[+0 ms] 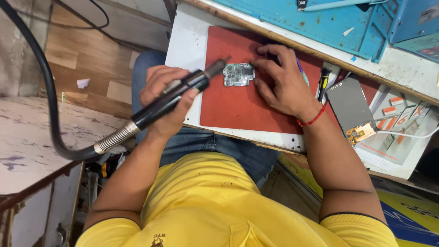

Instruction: The person scrubs a small circuit board with a toothbrush on a red mat, then uses a hot air gun to blow air over the board. The person handles the board and tools directly on the workbench.

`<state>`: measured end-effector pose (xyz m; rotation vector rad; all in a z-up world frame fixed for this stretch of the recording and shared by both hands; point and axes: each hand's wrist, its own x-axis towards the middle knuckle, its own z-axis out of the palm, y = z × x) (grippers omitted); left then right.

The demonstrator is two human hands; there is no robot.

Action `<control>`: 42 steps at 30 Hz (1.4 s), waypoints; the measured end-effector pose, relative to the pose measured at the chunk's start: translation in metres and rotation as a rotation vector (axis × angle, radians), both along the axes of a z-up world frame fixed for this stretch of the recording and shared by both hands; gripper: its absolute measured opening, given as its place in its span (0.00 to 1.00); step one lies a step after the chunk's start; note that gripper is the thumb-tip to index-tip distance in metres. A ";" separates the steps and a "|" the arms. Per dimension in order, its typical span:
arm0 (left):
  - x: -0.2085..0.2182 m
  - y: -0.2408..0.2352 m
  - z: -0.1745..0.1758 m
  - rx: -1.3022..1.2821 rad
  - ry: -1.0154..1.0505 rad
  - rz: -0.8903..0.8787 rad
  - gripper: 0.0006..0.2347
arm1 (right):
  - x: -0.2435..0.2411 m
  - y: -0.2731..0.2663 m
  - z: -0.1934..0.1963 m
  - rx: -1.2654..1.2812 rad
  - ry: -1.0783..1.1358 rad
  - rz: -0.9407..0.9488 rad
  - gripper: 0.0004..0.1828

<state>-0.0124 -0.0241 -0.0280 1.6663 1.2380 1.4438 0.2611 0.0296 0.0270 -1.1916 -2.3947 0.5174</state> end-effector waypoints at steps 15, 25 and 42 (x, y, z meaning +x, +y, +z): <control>0.006 -0.004 -0.005 -0.112 -0.130 0.098 0.13 | -0.002 -0.004 0.006 -0.005 0.032 0.009 0.21; 0.003 0.002 -0.004 0.038 0.007 -0.152 0.14 | -0.002 -0.004 0.005 0.046 0.045 0.093 0.23; 0.003 -0.001 -0.008 0.112 0.088 -0.050 0.14 | 0.009 -0.005 -0.018 0.014 0.056 0.056 0.21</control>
